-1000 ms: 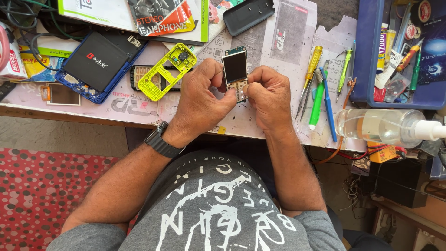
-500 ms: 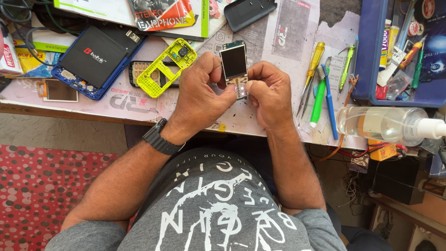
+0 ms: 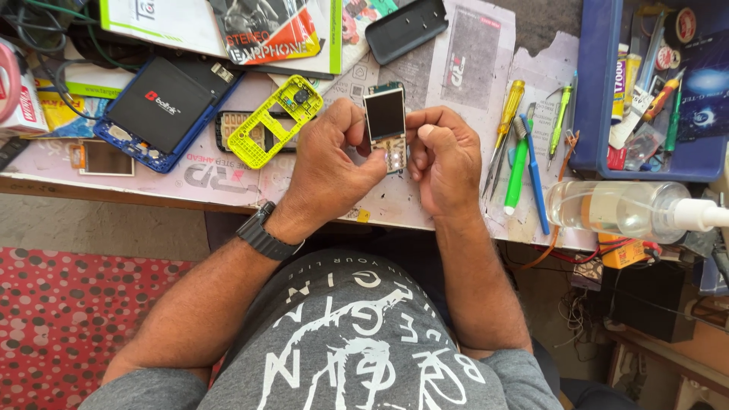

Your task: The person assembles a small mobile phone by inserting a battery into the motherboard and attaching the keypad. They then use a smartphone flashlight to inspect the device and use tweezers to adjust internal components.

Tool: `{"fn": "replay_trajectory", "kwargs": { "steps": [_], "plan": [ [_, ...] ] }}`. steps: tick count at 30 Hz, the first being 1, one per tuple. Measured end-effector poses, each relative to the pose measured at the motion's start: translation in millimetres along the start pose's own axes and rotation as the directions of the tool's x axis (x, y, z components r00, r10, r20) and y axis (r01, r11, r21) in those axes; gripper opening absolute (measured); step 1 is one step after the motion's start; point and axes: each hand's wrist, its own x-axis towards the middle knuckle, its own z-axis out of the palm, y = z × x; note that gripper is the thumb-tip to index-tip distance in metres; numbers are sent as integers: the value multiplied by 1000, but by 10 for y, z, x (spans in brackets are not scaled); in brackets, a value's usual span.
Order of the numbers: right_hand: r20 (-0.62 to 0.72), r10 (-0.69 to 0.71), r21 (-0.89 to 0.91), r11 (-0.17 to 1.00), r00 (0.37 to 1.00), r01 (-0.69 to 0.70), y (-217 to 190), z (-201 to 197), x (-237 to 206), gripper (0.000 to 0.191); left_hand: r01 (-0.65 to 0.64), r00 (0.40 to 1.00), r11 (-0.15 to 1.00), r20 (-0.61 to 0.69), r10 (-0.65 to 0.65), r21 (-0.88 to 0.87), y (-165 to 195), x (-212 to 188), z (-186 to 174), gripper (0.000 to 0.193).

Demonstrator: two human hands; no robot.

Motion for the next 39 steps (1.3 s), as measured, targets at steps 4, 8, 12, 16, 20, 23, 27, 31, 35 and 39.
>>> {"fn": "replay_trajectory", "kwargs": {
  "steps": [4,8,12,16,20,23,27,31,35,39],
  "plan": [
    [-1,-2,16,1000,1000,2,20,-16,11,17,26,999,999,33,-27,22,9,-3,-9,34],
    [6,5,36,999,1000,-5,37,-43,6,17,22,999,1000,44,-23,18,2,-2,-12,34],
    [4,7,39,999,1000,-8,39,-46,-2,17,5,999,1000,37,-6,16,6,-3,-4,35],
    [-5,14,42,999,1000,-14,32,-34,-4,17,19,999,999,44,-20,30,13,5,-3,35],
    [1,13,45,999,1000,-13,26,-34,-13,18,29,998,999,55,-31,37,10,4,-9,36],
    [7,10,45,999,1000,-11,26,-36,-17,18,30,998,999,57,-31,25,1,3,-7,37],
    [7,14,43,999,1000,-15,23,-35,-18,19,34,998,999,57,-36,40,-5,-3,-9,36],
    [5,20,45,999,1000,-20,18,-28,-15,19,52,997,998,59,-53,20,-5,6,-7,37],
    [3,19,46,999,1000,-19,19,-25,-16,20,59,996,998,68,-59,6,-7,2,-12,36],
    [1,19,43,999,1000,-19,18,-25,-18,19,68,995,998,73,-67,-4,-10,0,-16,35]
  ]
}}
